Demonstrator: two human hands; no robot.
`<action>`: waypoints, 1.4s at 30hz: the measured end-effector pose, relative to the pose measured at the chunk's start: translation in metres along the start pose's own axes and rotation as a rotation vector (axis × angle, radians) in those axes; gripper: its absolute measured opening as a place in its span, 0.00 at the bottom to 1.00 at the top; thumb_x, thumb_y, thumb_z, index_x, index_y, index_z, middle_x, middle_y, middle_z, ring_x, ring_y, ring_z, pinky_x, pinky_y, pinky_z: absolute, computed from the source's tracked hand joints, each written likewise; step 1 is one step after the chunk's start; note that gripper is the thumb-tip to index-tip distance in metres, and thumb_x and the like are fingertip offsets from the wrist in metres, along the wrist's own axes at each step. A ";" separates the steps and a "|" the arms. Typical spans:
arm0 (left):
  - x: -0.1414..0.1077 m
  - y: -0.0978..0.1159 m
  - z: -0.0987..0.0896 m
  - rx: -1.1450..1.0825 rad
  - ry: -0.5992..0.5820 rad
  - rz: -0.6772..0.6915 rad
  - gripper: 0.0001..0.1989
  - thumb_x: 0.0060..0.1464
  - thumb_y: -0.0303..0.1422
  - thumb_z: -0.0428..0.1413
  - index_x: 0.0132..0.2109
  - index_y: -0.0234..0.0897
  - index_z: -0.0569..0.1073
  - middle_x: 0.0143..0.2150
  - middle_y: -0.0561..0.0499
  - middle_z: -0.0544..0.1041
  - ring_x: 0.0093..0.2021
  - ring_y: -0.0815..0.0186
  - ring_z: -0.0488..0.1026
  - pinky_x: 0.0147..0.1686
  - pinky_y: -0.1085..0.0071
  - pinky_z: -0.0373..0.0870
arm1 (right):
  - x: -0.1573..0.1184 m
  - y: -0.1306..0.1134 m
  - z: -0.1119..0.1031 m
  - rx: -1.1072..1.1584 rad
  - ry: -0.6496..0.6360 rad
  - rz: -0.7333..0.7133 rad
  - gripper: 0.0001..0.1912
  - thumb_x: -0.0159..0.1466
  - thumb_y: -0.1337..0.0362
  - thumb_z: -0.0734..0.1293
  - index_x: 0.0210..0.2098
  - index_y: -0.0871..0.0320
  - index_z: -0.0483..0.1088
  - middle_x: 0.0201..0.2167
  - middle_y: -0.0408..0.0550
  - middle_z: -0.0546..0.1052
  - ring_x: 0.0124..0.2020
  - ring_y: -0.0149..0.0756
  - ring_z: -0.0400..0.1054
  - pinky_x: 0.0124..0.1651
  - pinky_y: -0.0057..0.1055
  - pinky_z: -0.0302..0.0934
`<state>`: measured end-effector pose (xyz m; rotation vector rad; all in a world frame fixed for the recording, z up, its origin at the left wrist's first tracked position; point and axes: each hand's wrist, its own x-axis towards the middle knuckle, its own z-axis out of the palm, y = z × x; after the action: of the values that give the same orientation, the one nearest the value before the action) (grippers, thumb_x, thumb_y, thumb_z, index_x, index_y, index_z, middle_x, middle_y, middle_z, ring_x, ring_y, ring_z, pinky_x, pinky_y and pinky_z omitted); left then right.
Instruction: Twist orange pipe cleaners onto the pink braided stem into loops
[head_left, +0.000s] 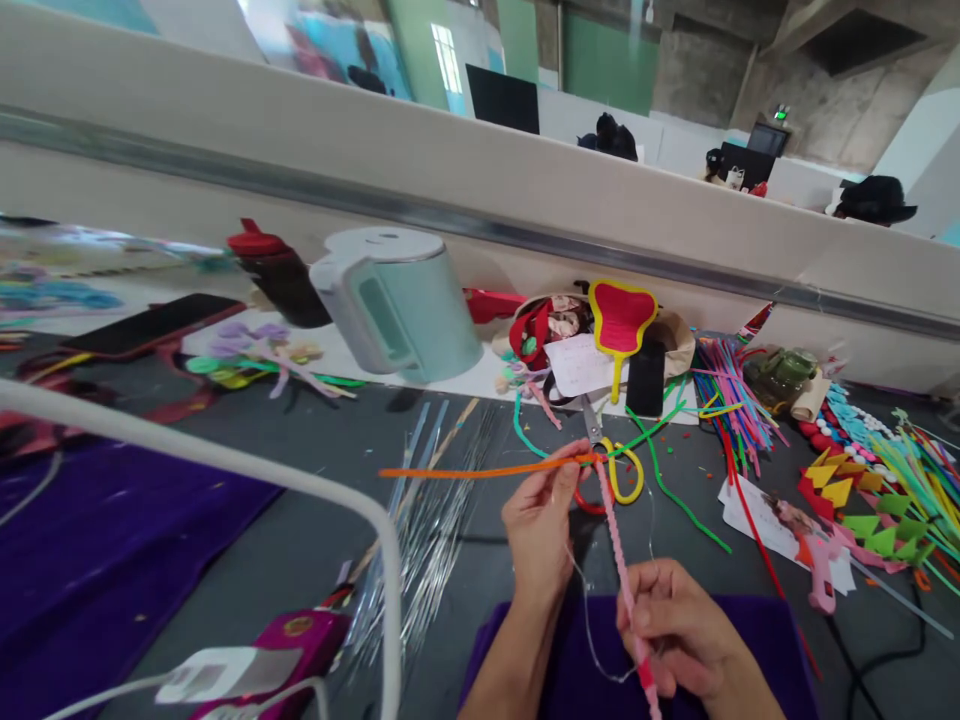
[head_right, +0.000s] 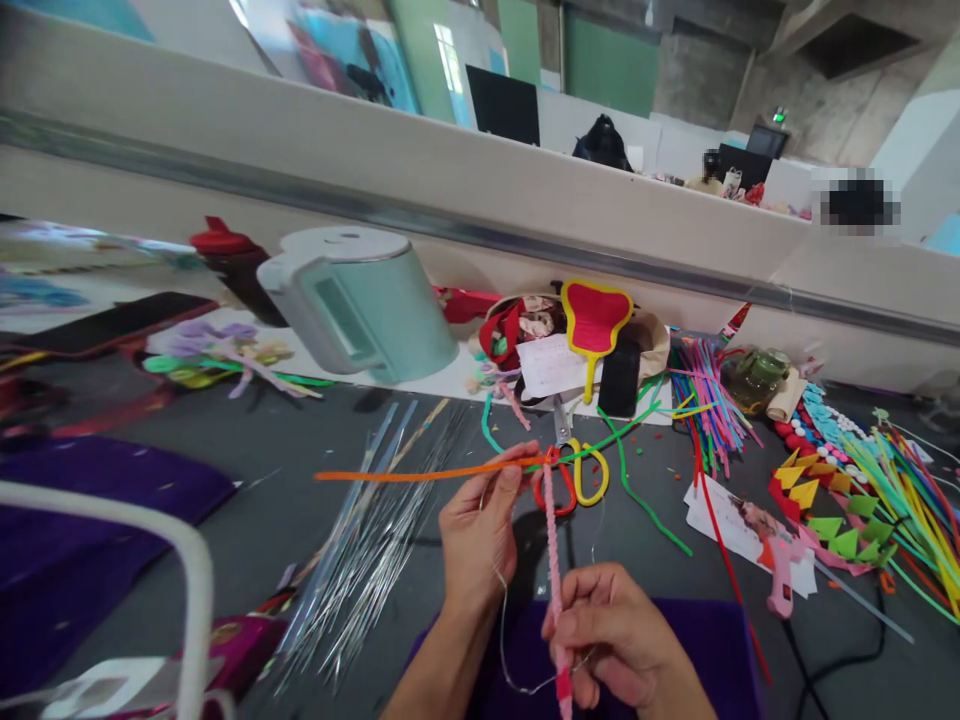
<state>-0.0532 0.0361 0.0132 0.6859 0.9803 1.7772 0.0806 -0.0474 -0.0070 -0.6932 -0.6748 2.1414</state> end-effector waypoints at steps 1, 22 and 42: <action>0.000 0.001 0.000 0.018 0.006 0.032 0.12 0.44 0.37 0.64 0.37 0.37 0.79 0.40 0.48 0.81 0.42 0.60 0.77 0.44 0.68 0.73 | 0.000 -0.002 -0.001 0.029 -0.011 -0.015 0.17 0.51 0.63 0.74 0.37 0.64 0.72 0.16 0.41 0.73 0.09 0.24 0.61 0.10 0.17 0.53; -0.003 0.003 0.001 -0.047 -0.003 -0.040 0.11 0.41 0.33 0.65 0.34 0.35 0.77 0.27 0.52 0.79 0.29 0.68 0.75 0.33 0.74 0.70 | 0.003 -0.026 -0.011 -0.176 0.377 -0.542 0.21 0.58 0.58 0.70 0.50 0.56 0.69 0.42 0.52 0.75 0.33 0.34 0.70 0.25 0.25 0.66; -0.035 -0.041 0.013 0.578 -0.342 0.248 0.13 0.50 0.30 0.57 0.45 0.43 0.76 0.47 0.47 0.74 0.50 0.58 0.70 0.51 0.62 0.65 | 0.013 -0.025 -0.032 -0.162 0.741 -0.754 0.13 0.52 0.59 0.74 0.33 0.59 0.73 0.25 0.44 0.77 0.22 0.27 0.68 0.26 0.24 0.65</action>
<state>-0.0103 0.0170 -0.0158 1.4764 1.2132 1.5023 0.1071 -0.0152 -0.0163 -1.0343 -0.5656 1.0403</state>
